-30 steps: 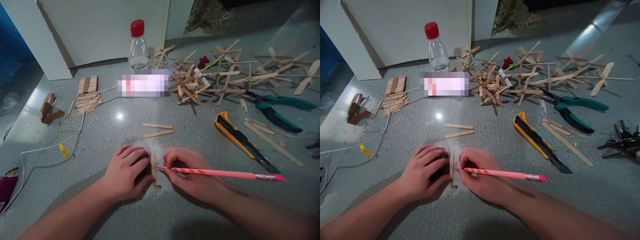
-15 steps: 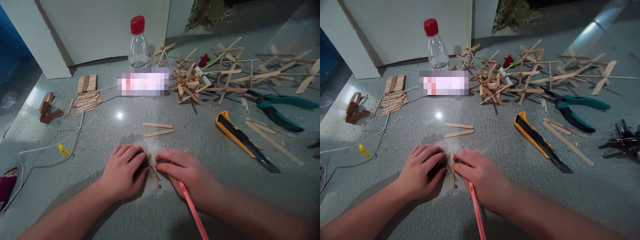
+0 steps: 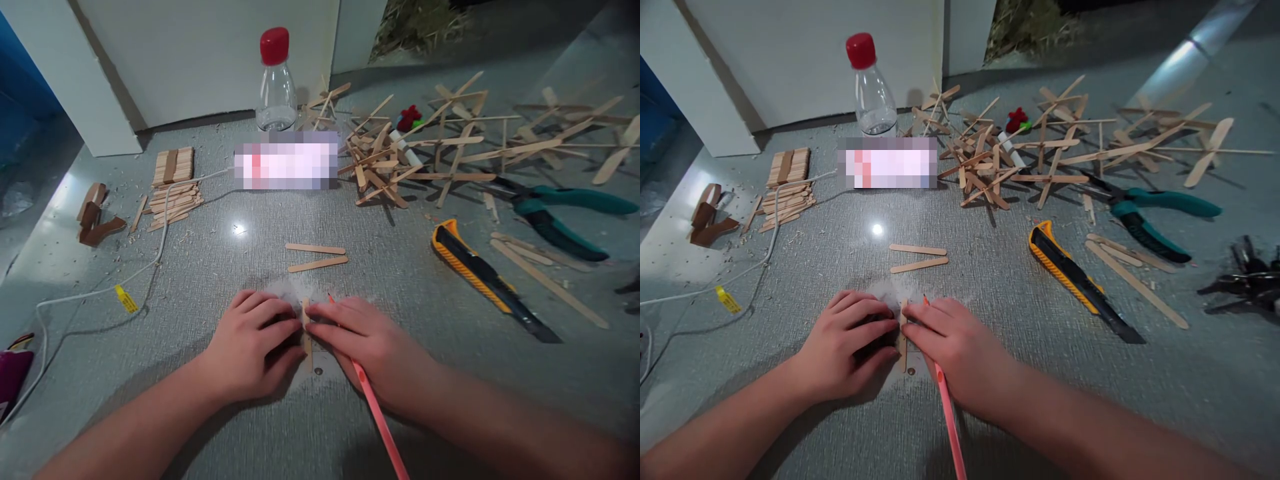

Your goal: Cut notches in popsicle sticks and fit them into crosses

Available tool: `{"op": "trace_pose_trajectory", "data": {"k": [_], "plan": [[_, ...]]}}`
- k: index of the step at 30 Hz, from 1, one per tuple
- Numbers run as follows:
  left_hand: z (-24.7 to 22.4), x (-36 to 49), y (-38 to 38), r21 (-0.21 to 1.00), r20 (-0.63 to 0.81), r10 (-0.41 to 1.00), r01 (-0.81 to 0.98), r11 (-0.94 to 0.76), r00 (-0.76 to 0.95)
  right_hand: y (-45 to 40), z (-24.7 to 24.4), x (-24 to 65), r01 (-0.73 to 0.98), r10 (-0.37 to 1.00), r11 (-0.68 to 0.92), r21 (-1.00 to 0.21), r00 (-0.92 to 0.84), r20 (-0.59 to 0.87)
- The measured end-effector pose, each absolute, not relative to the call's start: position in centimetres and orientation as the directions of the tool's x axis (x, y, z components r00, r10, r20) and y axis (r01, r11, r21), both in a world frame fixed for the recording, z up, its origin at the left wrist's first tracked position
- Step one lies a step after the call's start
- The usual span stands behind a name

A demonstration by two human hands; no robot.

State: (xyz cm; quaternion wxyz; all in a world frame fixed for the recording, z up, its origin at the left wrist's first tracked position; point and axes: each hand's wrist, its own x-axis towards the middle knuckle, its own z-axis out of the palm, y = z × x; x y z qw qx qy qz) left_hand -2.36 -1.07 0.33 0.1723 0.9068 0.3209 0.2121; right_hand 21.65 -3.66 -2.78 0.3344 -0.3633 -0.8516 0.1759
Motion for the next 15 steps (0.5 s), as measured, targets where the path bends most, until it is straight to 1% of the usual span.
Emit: {"op": "trace_pose_trajectory", "data": {"k": [4, 9, 15], "plan": [[0.5, -2.3, -1.2, 0.412, 0.277, 0.631, 0.504, -0.759, 0.725, -3.6, -3.1, 21.8, 0.492, 0.766, 0.64, -0.589, -0.47, 0.439], [0.4, -1.9, -1.6, 0.343, 0.314, 0.638, 0.543, -0.767, 0.703, -3.4, -3.0, 21.8, 0.466, 0.772, 0.633, -0.618, -0.438, 0.461], [0.3, -1.6, -2.1, 0.305, 0.352, 0.631, 0.553, -0.776, 0.691, -3.3, -2.5, 21.4, 0.458, 0.814, 0.572, -0.681, -0.421, 0.4]]}}
